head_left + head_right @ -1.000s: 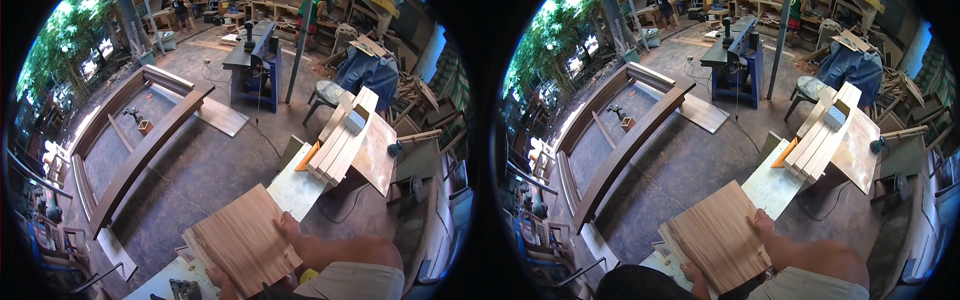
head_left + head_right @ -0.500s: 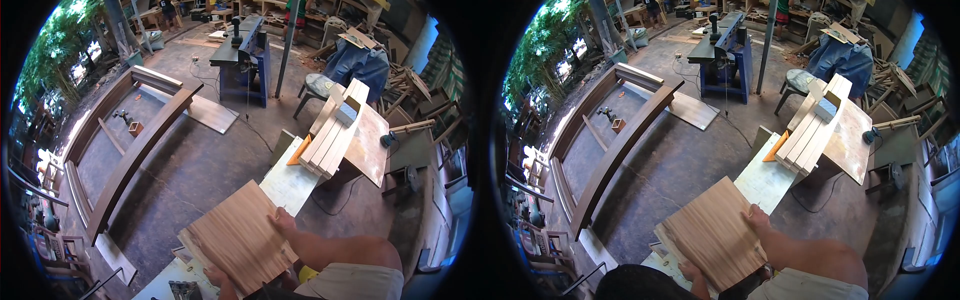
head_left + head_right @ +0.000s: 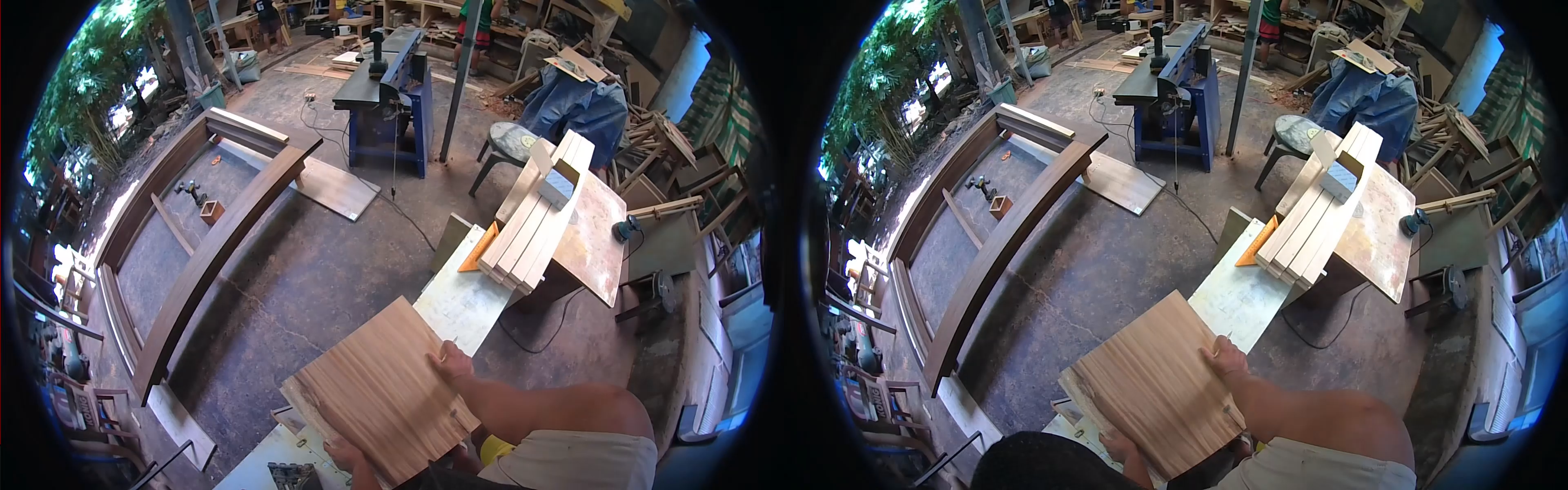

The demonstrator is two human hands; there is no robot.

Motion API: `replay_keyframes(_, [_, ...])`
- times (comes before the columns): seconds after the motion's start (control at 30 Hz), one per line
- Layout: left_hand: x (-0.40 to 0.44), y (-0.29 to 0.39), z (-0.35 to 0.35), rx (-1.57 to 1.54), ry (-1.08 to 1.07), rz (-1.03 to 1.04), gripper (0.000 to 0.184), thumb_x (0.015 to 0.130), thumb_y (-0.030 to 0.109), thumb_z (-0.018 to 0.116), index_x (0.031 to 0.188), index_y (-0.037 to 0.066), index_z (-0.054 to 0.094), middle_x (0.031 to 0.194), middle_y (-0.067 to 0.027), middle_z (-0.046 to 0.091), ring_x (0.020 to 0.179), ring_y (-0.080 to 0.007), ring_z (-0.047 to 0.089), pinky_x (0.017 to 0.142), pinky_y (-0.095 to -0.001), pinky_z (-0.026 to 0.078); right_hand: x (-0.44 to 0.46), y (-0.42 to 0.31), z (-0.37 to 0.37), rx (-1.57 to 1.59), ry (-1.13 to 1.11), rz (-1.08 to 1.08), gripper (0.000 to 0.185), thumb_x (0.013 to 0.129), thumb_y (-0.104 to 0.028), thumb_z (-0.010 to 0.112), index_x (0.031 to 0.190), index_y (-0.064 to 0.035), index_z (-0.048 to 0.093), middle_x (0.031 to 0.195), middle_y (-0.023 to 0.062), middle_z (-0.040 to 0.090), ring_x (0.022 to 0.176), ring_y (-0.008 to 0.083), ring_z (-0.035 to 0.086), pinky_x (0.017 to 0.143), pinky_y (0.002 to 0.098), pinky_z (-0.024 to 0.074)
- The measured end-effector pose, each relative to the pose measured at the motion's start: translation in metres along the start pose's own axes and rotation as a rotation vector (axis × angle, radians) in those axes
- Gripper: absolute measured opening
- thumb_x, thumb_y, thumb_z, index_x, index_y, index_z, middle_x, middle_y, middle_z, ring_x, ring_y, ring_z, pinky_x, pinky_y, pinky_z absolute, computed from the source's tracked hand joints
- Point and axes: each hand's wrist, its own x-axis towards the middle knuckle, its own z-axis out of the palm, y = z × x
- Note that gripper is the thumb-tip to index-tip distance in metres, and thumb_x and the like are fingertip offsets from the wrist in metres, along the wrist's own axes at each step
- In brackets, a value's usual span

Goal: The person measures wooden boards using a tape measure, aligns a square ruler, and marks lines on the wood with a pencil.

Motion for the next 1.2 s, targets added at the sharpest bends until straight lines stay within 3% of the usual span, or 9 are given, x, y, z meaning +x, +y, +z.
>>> replay_keyframes(0.43, [-0.003, 0.006, -0.005, -0.022, -0.027, -0.034, 0.061, 0.094, 0.053, 0.038, 0.13, 0.004, 0.045, 0.113, -0.023, 0.061, 0.1, -0.0409, 0.06, 0.084, -0.0481, 0.046, 0.005, 0.006, 0.008, -0.013, 0.019, -0.009, 0.05, 0.081, -0.06, 0.056, 0.095, -0.0117, 0.051, 0.094, 0.0154, 0.063, 0.094, 0.0336, 0.06, 0.082, 0.044, 0.0461])
replay_keyframes(0.87, [0.004, -0.007, 0.007, -0.038, 0.014, 0.011, 0.057, 0.094, 0.048, 0.04, 0.13, 0.004, 0.045, 0.111, -0.0238, 0.061, 0.099, -0.0413, 0.06, 0.084, -0.0495, 0.046, 0.0, 0.001, 0.003, -0.016, 0.046, -0.044, 0.053, 0.082, -0.059, 0.055, 0.099, -0.0098, 0.05, 0.098, 0.0173, 0.063, 0.097, 0.0365, 0.059, 0.083, 0.045, 0.0454])
replay_keyframes(1.07, [-0.004, 0.008, -0.011, -0.065, -0.079, -0.065, 0.059, 0.093, 0.046, 0.043, 0.13, 0.0, 0.044, 0.117, -0.024, 0.058, 0.104, -0.0416, 0.058, 0.088, -0.0473, 0.046, 0.0, 0.0, 0.001, -0.01, 0.02, 0.005, 0.053, 0.081, -0.058, 0.056, 0.1, -0.0092, 0.05, 0.099, 0.0184, 0.063, 0.098, 0.0369, 0.059, 0.084, 0.0451, 0.0452])
replay_keyframes(1.2, [-0.002, 0.003, -0.004, -0.05, -0.026, -0.021, 0.054, 0.093, 0.045, 0.041, 0.13, 0.005, 0.045, 0.113, -0.023, 0.06, 0.101, -0.0413, 0.059, 0.087, -0.0484, 0.045, -0.001, -0.002, -0.001, -0.005, 0.008, 0.006, 0.052, 0.081, -0.058, 0.056, 0.1, -0.0092, 0.05, 0.099, 0.0184, 0.063, 0.098, 0.0367, 0.059, 0.084, 0.0451, 0.0452])
